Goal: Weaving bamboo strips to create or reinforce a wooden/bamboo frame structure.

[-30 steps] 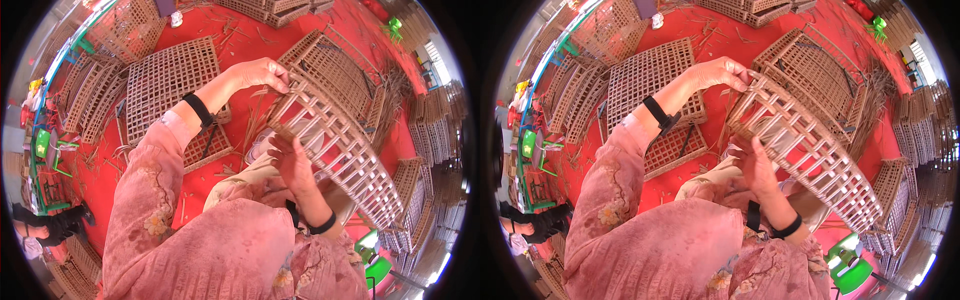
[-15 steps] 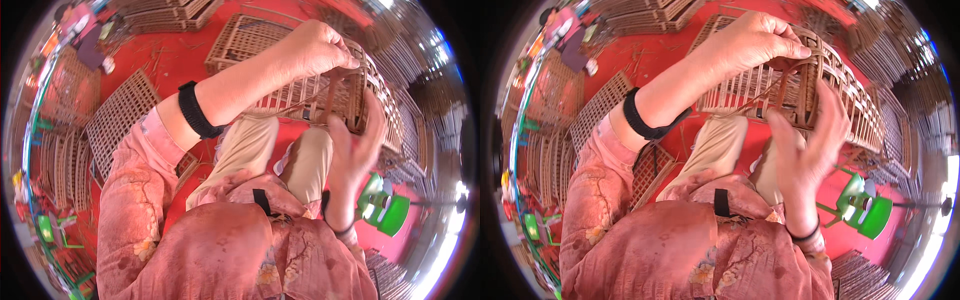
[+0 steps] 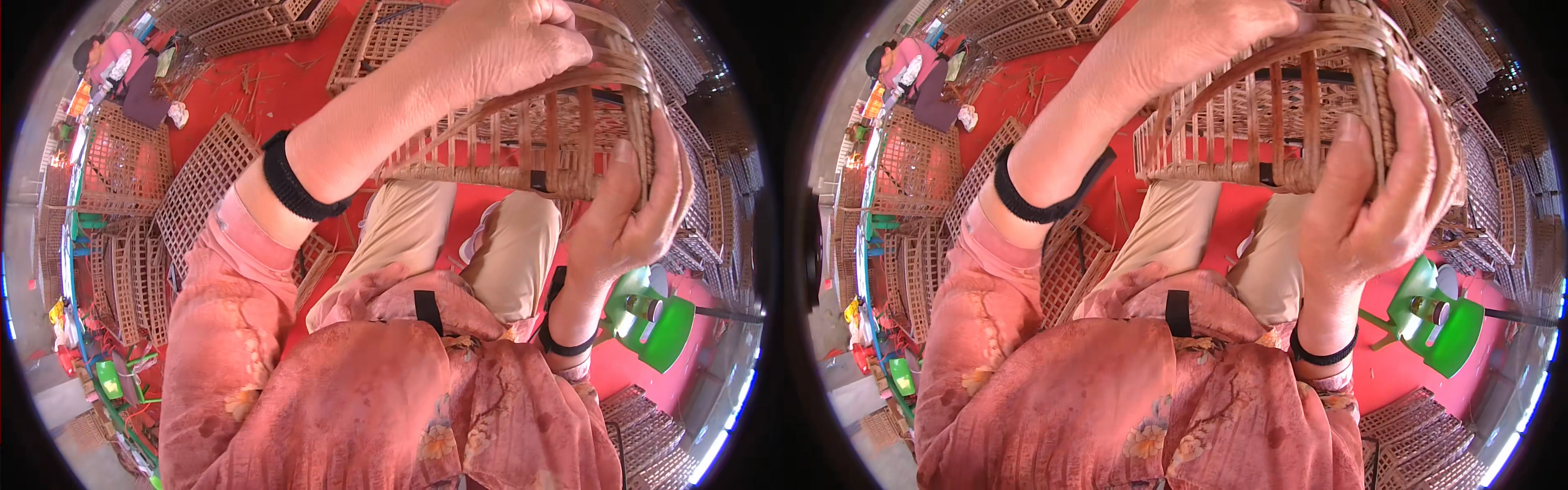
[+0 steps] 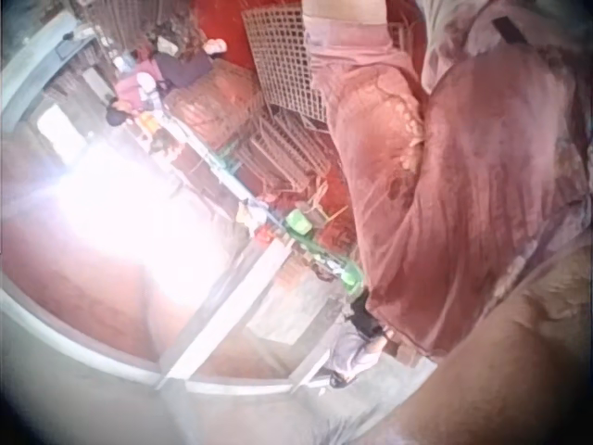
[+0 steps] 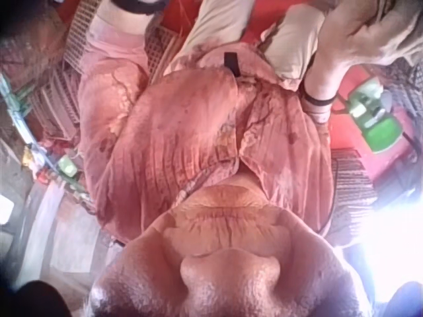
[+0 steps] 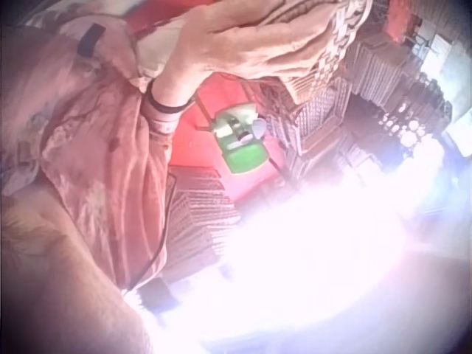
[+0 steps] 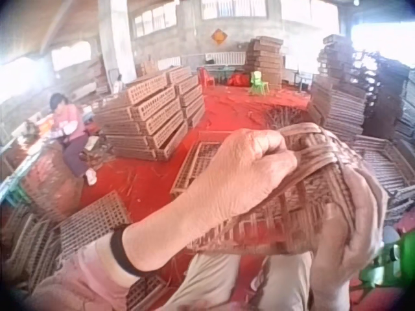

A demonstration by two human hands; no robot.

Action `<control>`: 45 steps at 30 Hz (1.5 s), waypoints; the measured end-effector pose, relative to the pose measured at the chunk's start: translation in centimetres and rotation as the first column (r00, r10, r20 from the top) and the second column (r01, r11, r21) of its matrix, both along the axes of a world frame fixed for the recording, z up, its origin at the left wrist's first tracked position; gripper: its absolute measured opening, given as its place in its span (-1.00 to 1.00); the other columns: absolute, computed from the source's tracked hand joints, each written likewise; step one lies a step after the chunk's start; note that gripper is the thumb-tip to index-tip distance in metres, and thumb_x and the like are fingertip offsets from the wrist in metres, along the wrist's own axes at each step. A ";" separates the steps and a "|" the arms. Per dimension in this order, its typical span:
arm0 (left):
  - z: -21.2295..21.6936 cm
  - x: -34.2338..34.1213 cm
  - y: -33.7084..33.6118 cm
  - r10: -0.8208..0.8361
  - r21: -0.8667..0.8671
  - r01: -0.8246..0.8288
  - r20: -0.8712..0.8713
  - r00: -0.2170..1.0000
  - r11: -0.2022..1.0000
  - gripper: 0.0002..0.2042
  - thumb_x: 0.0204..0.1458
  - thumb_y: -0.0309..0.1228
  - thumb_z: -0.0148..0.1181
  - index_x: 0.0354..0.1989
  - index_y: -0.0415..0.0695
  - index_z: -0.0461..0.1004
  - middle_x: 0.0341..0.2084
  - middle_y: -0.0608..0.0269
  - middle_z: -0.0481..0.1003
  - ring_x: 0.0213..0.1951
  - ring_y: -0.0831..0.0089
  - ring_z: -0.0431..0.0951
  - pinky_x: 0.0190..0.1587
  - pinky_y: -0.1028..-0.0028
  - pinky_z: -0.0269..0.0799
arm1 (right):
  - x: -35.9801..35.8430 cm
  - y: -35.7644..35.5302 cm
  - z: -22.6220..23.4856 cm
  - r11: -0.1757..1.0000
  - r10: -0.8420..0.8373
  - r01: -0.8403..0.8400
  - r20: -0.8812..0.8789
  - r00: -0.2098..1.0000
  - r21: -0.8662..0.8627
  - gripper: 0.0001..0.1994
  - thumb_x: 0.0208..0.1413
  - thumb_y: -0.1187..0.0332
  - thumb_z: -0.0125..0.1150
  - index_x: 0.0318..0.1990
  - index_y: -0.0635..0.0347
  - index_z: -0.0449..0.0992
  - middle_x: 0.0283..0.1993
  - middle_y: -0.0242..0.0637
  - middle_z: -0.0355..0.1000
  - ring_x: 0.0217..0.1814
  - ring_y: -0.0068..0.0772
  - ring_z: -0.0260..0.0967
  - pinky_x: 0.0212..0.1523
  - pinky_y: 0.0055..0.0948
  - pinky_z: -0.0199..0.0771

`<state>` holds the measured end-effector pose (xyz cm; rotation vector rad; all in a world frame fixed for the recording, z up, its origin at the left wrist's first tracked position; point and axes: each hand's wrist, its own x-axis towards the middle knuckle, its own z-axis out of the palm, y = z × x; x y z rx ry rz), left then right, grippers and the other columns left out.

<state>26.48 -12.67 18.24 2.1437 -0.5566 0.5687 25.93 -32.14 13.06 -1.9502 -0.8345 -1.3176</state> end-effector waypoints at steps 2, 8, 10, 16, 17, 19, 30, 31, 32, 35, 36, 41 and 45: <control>-1.2 -0.7 0.5 0.120 -0.129 -0.148 -0.202 0.972 0.981 -0.78 0.12 -0.46 0.07 -0.49 -0.34 0.51 -0.59 0.00 0.52 -0.55 0.33 0.54 -0.44 0.34 0.40 | -0.2 0.2 -0.2 0.999 -0.036 0.036 -0.016 0.999 0.000 -0.69 0.12 0.47 0.24 0.03 0.37 0.56 0.02 -0.11 0.53 0.06 -0.15 0.44 0.13 -0.24 0.41; -11.7 -3.3 6.6 0.282 -0.292 -0.415 -0.405 0.870 0.862 -0.74 0.08 -0.28 0.31 -0.53 -0.20 0.57 -0.68 0.50 0.34 -0.56 0.74 0.22 -0.51 0.56 0.13 | -1.2 1.0 -0.2 0.998 0.000 0.000 -0.001 1.000 -0.057 -0.70 0.14 0.53 0.18 0.03 0.44 0.56 0.05 -0.04 0.53 0.06 -0.14 0.47 0.08 -0.24 0.50; -17.0 -5.2 9.9 0.358 -0.202 -0.548 -0.568 0.741 0.812 -0.72 0.07 -0.23 0.30 -0.51 -0.22 0.58 -0.70 0.48 0.33 -0.57 0.70 0.23 -0.51 0.51 0.15 | -1.2 0.7 -0.2 0.997 -0.050 0.047 -0.058 0.997 -0.056 -0.70 0.15 0.53 0.16 0.04 0.45 0.56 0.05 -0.02 0.53 0.05 -0.14 0.48 0.08 -0.25 0.50; -34.0 -8.8 16.8 0.602 0.026 -0.802 -0.675 0.426 0.597 -0.70 0.01 -0.19 0.32 -0.49 -0.22 0.59 -0.68 0.19 0.43 -0.56 0.48 0.41 -0.46 0.35 0.30 | -0.5 -0.1 -1.1 0.998 -0.024 0.021 -0.045 0.999 -0.057 -0.66 0.20 0.46 0.08 0.03 0.59 0.50 0.05 0.12 0.48 0.07 -0.03 0.46 0.10 -0.18 0.51; -36.3 -8.7 17.3 0.639 0.075 -0.821 -0.668 0.381 0.567 -0.69 -0.02 -0.18 0.33 -0.47 -0.23 0.59 -0.65 0.07 0.49 -0.55 0.34 0.51 -0.43 0.29 0.37 | -0.4 -0.1 -1.1 0.999 -0.017 0.015 -0.042 0.999 -0.043 -0.65 0.20 0.46 0.08 0.03 0.60 0.49 0.05 0.12 0.48 0.07 -0.02 0.46 0.10 -0.16 0.51; -40.1 -8.3 18.0 0.679 0.188 -0.821 -0.673 0.293 0.540 -0.71 -0.04 -0.16 0.31 -0.41 -0.18 0.62 -0.48 -0.01 0.54 -0.38 0.14 0.56 -0.28 0.20 0.44 | -0.5 0.0 -1.0 0.999 0.032 -0.032 -0.021 0.999 -0.019 -0.65 0.21 0.45 0.07 0.04 0.61 0.48 0.05 0.15 0.47 0.07 0.02 0.46 0.12 -0.13 0.50; -56.8 -6.5 23.7 0.677 0.342 -0.715 -0.693 0.247 0.610 -0.70 -0.04 -0.20 0.27 -0.21 -0.12 0.66 -0.37 -0.14 0.62 -0.26 0.06 0.65 -0.18 0.13 0.54 | -1.5 0.8 -0.3 0.941 -0.047 0.089 0.135 0.990 -0.325 -0.66 0.16 0.25 0.09 -0.11 0.41 0.46 -0.04 0.30 0.43 -0.14 0.05 0.46 -0.20 -0.09 0.53; -57.9 -6.5 25.0 0.786 0.308 -0.819 -0.565 0.252 0.484 -0.70 -0.03 -0.25 0.24 -0.17 -0.15 0.64 -0.39 -0.10 0.61 -0.29 0.10 0.63 -0.20 0.18 0.53 | -2.1 1.1 -0.1 0.938 -0.078 0.079 0.017 0.997 -0.338 -0.67 0.12 0.24 0.15 -0.13 0.37 0.48 -0.01 0.28 0.43 -0.12 0.05 0.46 -0.18 -0.08 0.52; -58.5 -6.0 26.2 0.868 0.314 -0.880 -0.460 0.186 0.355 -0.69 -0.02 -0.31 0.21 -0.13 -0.17 0.61 -0.41 -0.06 0.61 -0.32 0.14 0.62 -0.21 0.22 0.51 | -2.8 1.6 -0.1 0.923 -0.036 -0.019 -0.136 0.990 -0.385 -0.68 0.07 0.24 0.22 -0.14 0.33 0.50 0.02 0.25 0.43 -0.10 0.04 0.46 -0.15 -0.08 0.51; -55.1 -7.6 30.7 0.562 -0.205 -0.846 -0.668 0.488 0.492 -0.66 0.03 -0.42 0.17 0.00 -0.26 0.50 -0.20 0.07 0.55 -0.17 0.26 0.56 -0.14 0.34 0.48 | -3.7 4.3 -2.3 0.869 0.217 -0.376 -0.435 0.874 -0.321 -0.45 -0.16 0.31 0.30 0.12 0.07 0.53 0.21 -0.14 0.37 0.04 -0.24 0.44 -0.05 -0.36 0.37; -52.9 -8.6 31.1 0.508 -0.388 -0.816 -0.644 0.572 0.428 -0.66 0.03 -0.43 0.17 0.01 -0.26 0.49 -0.18 0.07 0.54 -0.16 0.27 0.55 -0.13 0.34 0.48 | -4.1 5.8 -3.7 0.801 0.286 -0.449 -0.405 0.868 -0.396 -0.47 -0.09 0.31 0.25 0.14 0.12 0.50 0.24 -0.10 0.34 0.10 -0.23 0.41 -0.04 -0.37 0.37; -36.8 -17.5 28.0 0.422 -0.717 -0.601 -0.451 0.786 0.352 -0.65 0.07 -0.49 0.16 0.05 -0.30 0.44 -0.08 0.10 0.49 -0.08 0.31 0.51 -0.06 0.37 0.46 | -8.0 15.8 -10.9 0.615 0.523 -0.584 -0.281 0.805 -0.529 -0.56 0.02 0.32 0.09 0.09 0.25 0.46 0.28 -0.12 0.31 0.21 -0.28 0.30 0.09 -0.42 0.30; -25.3 -22.6 21.7 0.776 -0.564 -0.777 -0.344 0.528 0.279 -0.68 0.12 -0.51 0.15 0.05 -0.32 0.43 -0.05 0.10 0.48 -0.04 0.31 0.49 0.00 0.38 0.45 | -10.9 21.5 -14.5 0.636 0.584 -0.592 -0.193 0.788 -0.495 -0.60 0.02 0.29 0.12 0.02 0.26 0.50 0.21 -0.18 0.38 0.21 -0.31 0.27 0.12 -0.39 0.29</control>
